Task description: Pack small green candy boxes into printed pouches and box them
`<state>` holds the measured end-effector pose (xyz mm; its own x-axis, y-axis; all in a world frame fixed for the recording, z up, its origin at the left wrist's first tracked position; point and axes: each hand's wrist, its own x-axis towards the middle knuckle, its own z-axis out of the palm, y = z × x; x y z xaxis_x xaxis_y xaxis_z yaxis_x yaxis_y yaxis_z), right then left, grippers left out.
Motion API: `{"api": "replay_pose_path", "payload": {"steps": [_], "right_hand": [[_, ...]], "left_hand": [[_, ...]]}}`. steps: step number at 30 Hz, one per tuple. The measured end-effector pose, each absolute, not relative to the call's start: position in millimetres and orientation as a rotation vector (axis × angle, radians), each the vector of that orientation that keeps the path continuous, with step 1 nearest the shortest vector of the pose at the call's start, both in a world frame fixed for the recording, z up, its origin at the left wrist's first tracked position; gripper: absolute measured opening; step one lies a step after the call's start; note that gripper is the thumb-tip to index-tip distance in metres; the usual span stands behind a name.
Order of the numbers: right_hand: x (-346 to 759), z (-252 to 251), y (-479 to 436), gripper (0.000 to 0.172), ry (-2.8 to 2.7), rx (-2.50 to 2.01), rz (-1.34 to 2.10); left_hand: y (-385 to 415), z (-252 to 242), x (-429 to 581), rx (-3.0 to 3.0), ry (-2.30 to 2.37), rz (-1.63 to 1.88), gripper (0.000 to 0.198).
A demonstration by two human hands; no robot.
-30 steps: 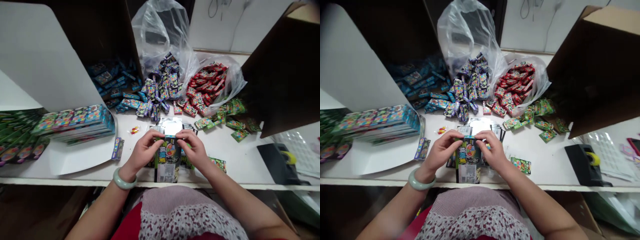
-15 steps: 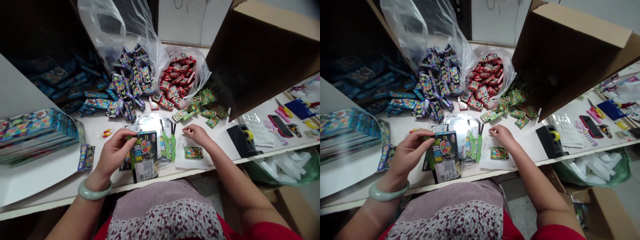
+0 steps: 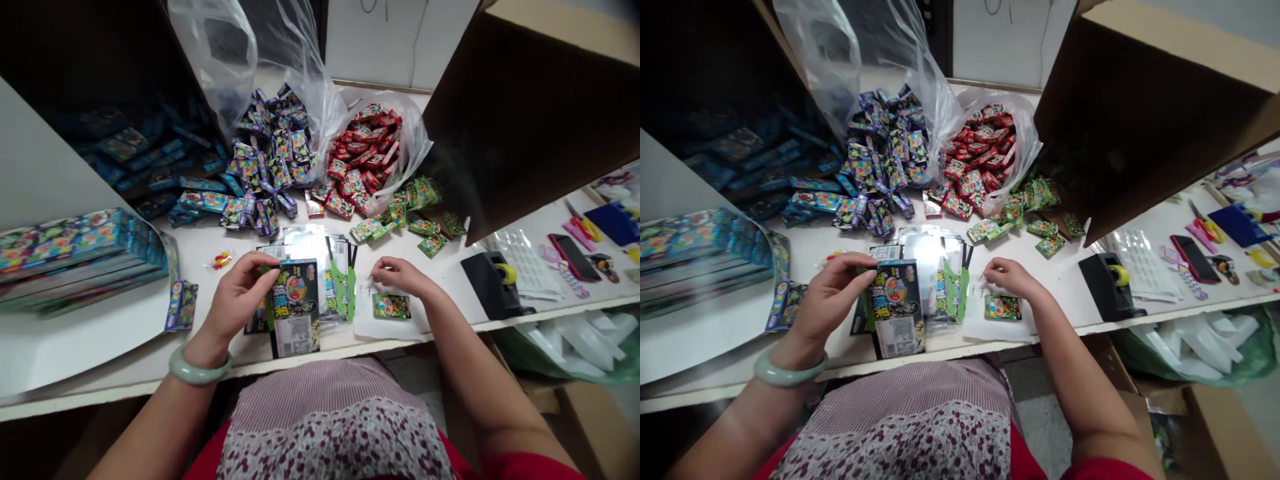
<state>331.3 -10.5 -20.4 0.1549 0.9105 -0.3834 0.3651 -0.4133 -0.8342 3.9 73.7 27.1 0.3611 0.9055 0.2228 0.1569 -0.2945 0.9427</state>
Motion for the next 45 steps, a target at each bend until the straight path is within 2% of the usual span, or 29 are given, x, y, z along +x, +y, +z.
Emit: {"api": "replay_pose_path", "payload": {"steps": [4,9,12,20,28,34,38,41,42,45], "right_hand": [[325,9,-7,0.030,-1.187,-1.762,1.307],[268,66,24,0.020,-1.473,-1.320,1.288],[229,84,48,0.016,-1.663,-1.257,1.214],[208,67,82,0.020,-1.766,-1.415,1.330],[199,84,82,0.021,-1.776,-1.611,1.342],[199,80,85,0.019,-1.787,-1.668,1.335],[203,65,92,0.018,-1.590,-1.531,1.645],[203,55,93,0.018,-1.299,-1.424,2.002],[202,54,91,0.018,-1.227,-1.408,2.074],[205,58,84,0.020,-1.135,-1.369,2.048]], "left_hand": [[73,25,7,1.663,0.934,1.047,0.013],[71,24,7,1.629,0.910,1.057,0.010],[69,26,7,1.607,0.901,1.041,0.009],[69,26,5,1.582,0.850,1.029,0.006],[68,22,11,1.625,0.931,1.073,0.020],[68,24,16,1.634,0.942,1.135,0.012],[67,18,10,1.589,0.883,1.105,0.016],[54,5,1,1.402,0.756,0.919,0.042],[47,2,-4,1.351,0.720,0.831,0.045],[27,5,-25,1.339,0.744,0.728,0.034]]}}
